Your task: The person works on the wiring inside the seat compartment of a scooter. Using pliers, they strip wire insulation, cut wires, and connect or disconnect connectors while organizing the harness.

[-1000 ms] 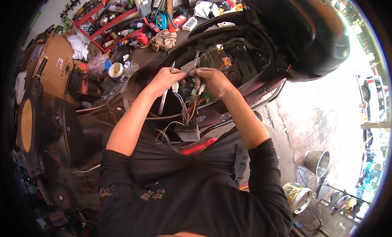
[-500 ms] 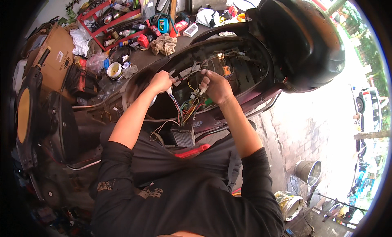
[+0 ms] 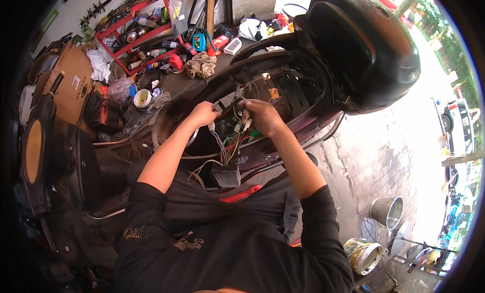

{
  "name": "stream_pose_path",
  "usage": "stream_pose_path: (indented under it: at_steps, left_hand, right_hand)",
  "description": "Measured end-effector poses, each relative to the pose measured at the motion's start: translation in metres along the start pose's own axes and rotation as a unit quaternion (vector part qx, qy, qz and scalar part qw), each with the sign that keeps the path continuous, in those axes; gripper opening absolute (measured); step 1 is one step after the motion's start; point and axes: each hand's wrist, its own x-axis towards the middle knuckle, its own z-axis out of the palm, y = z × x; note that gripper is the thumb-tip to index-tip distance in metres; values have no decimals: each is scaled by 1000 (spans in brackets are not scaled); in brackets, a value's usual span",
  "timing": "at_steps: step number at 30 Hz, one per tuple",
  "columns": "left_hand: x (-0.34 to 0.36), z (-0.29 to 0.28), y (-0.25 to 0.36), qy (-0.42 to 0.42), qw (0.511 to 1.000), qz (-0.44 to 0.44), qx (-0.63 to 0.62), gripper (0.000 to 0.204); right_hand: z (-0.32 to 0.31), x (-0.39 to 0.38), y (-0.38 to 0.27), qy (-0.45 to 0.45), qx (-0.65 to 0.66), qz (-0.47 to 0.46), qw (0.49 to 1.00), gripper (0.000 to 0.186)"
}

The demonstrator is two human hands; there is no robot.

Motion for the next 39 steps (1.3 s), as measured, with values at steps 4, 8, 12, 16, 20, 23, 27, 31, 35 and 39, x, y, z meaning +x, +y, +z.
stream_pose_path:
  at_steps: [4, 8, 12, 16, 20, 23, 27, 31, 35, 39]
  left_hand:
    - [-8, -3, 3, 8, 992, 7, -122, 31]
    - [-15, -14, 21, 27, 987, 14, -160, 27]
    - [-13, -7, 25, 45, 980, 93, -172, 26]
    - [-1, 1, 26, 46, 972, 94, -212, 26]
    - [12, 8, 25, 42, 953, 101, -281, 29]
    - [19, 11, 31, 7, 944, 111, -312, 30]
    - [35, 24, 27, 45, 957, 122, -259, 33]
    - [18, 28, 49, 73, 971, 90, -209, 33]
    - [22, 28, 52, 94, 976, 65, -183, 31]
    - [23, 23, 55, 89, 976, 60, -189, 30]
  right_hand:
    - [4, 4, 4, -8, -112, 27, 993, 31]
    - [8, 4, 10, -9, -176, 39, 984, 38]
    - [5, 7, 15, 1, -255, 36, 966, 41]
    - [33, 0, 19, 30, -349, 3, 937, 33]
    - [36, 5, 34, 45, -299, 5, 953, 22]
    - [49, 2, 44, 90, -175, 27, 980, 20]
    - [58, 0, 67, 121, -221, -48, 967, 17]
    - [59, -10, 59, 179, -247, 36, 952, 21]
    - [61, -15, 56, 171, -426, -32, 888, 28]
    - [54, -19, 65, 169, -510, -93, 838, 25]
